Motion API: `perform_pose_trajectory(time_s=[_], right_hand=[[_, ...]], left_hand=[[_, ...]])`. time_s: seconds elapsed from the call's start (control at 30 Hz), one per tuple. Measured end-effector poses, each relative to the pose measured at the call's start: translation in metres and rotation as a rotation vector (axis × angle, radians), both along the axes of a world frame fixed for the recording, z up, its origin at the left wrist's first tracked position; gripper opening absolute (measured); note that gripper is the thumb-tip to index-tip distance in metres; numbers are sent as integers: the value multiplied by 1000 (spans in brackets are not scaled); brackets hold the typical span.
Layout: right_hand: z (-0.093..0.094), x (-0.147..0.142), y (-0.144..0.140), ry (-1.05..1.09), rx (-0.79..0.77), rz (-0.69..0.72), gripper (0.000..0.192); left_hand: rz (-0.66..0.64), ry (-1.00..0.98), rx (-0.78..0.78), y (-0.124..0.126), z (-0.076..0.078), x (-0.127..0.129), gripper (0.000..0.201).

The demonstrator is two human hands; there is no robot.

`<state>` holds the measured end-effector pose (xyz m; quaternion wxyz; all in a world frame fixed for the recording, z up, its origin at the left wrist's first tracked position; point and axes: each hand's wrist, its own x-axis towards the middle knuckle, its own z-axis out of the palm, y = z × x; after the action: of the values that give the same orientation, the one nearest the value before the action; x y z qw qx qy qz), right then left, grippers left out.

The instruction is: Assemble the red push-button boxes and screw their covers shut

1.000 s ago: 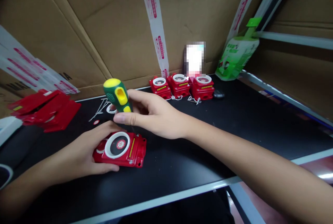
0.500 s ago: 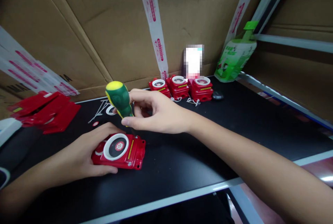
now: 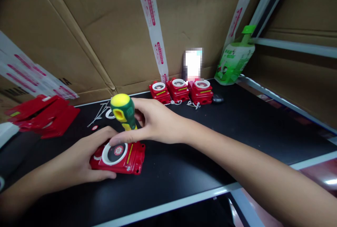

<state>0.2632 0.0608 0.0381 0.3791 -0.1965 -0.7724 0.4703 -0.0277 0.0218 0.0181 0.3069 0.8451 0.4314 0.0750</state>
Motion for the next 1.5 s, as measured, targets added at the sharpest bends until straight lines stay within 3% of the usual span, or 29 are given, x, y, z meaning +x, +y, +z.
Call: perform_pose_trajectory(time_s=[0.2, 0.37, 0.43, 0.57, 0.67, 0.9, 1.07, 1.17, 1.37, 1.5], right_hand=[[11, 16, 4, -61, -126, 170, 47], [13, 23, 11, -75, -252, 334, 19], [9, 18, 11, -40, -252, 280, 19], [-4, 0, 3, 62, -288, 73, 53], [-10, -8, -2, 89, -312, 15, 55], [-5, 11, 12, 69, -297, 170, 61], [5, 20, 17, 49, -275, 340, 34], [5, 17, 15, 33, -264, 304, 28], [-1, 5, 8, 30, -220, 90, 48], [-1, 7, 7, 88, -198, 128, 54]], left_hand=[[-5, -29, -22, 1, -2, -1, 69], [9, -22, -29, -1, 0, 0, 70], [-1, -19, -25, -1, 1, 1, 68], [-4, -7, -12, 0, 2, 1, 65], [-7, 6, -7, 0, 2, 2, 64], [17, -4, 0, -1, 3, 3, 65], [14, -12, -12, -2, 4, 3, 67], [11, -18, -23, -2, 5, 3, 66], [28, -5, -13, -2, 5, 4, 65], [22, -9, -20, -1, 3, 2, 70]])
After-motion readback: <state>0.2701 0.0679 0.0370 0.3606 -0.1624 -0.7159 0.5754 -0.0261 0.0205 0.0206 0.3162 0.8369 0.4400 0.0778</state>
